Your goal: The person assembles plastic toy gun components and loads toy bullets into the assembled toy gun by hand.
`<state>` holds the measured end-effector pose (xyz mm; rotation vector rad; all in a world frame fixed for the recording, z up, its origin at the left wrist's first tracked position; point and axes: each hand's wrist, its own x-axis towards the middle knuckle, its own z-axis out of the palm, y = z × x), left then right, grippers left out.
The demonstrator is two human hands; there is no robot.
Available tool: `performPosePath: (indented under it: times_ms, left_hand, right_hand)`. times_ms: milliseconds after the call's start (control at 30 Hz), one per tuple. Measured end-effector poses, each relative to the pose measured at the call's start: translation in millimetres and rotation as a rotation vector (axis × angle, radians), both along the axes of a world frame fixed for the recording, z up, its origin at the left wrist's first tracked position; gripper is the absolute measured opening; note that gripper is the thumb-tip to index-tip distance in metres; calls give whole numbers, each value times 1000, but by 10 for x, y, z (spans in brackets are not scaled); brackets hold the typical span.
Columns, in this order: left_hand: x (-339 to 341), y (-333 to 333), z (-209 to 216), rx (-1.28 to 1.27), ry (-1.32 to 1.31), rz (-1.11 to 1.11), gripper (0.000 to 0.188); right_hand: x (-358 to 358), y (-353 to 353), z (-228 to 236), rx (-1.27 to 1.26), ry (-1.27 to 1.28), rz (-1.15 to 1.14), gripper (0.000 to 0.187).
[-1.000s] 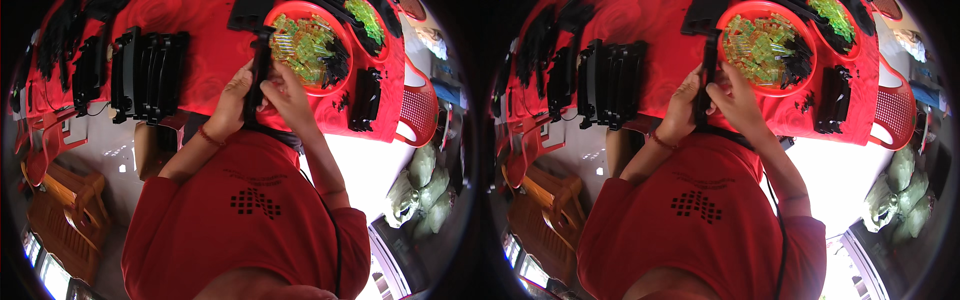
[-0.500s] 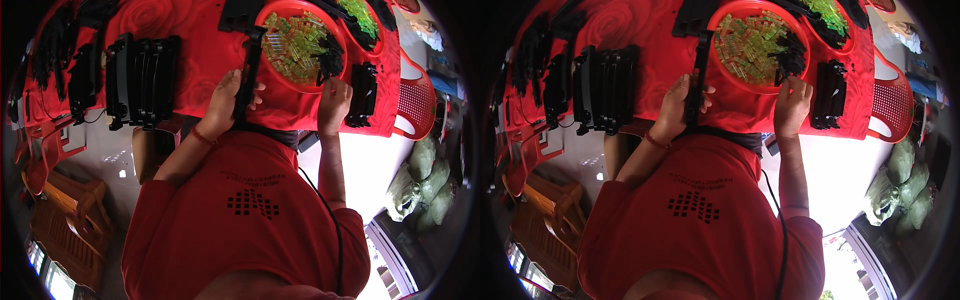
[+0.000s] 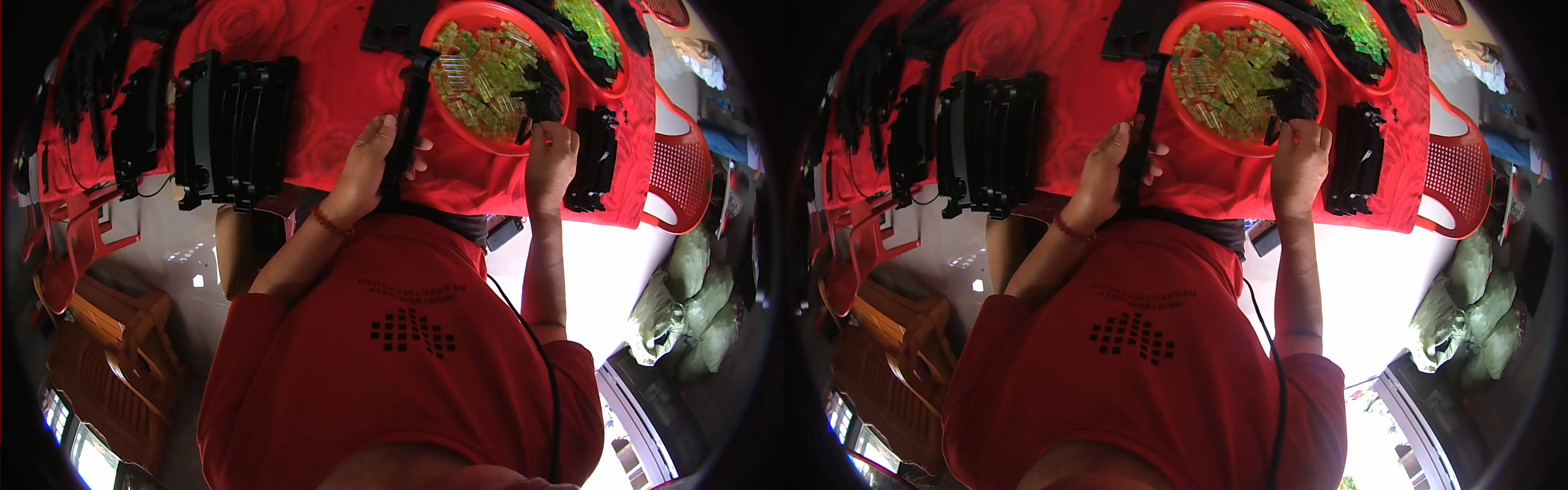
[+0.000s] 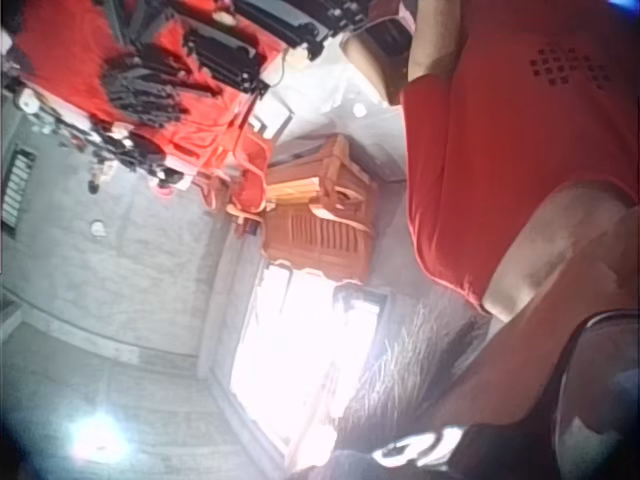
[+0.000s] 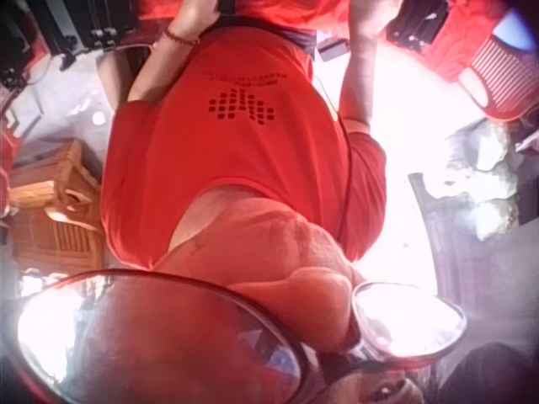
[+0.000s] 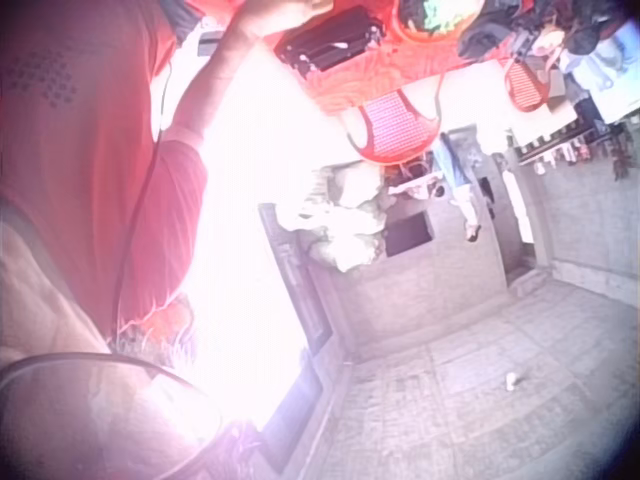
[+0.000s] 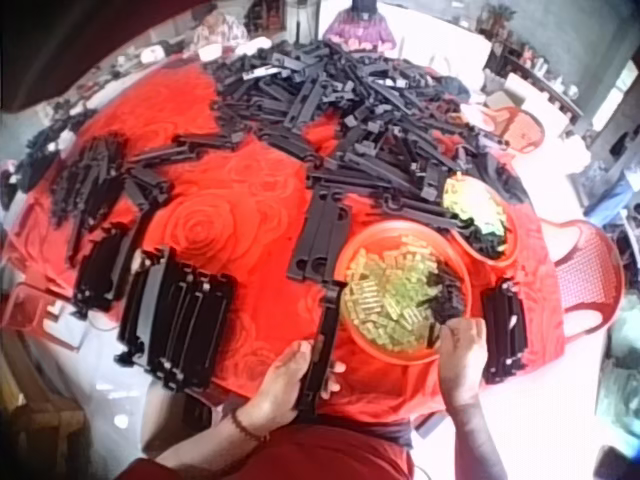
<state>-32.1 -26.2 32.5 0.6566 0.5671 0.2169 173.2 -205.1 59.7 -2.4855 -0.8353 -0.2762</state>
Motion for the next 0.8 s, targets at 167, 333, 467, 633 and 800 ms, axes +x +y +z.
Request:
performPosePath:
  times_ms: [167, 333, 467, 633, 800]
  left_hand:
    - [-18, -34, 48, 67, -46, 95, 34]
    - [-23, -8, 225, 438, 177, 96, 50]
    - [-66, 28, 219, 549, 221, 86, 52]
    - [-81, 28, 181, 528, 265, 56, 50]
    - [-57, 1, 188, 527, 293, 29, 51]
  right_hand:
    - [-126, 74, 96, 266, 456, 28, 9]
    - [-320, 183, 133, 431, 812, 47, 10]
    - [-217, 132, -80, 334, 616, 130, 11]
    - [-69, 291, 168, -76, -95, 115, 14]
    - [179, 376, 157, -62, -132, 302, 27]
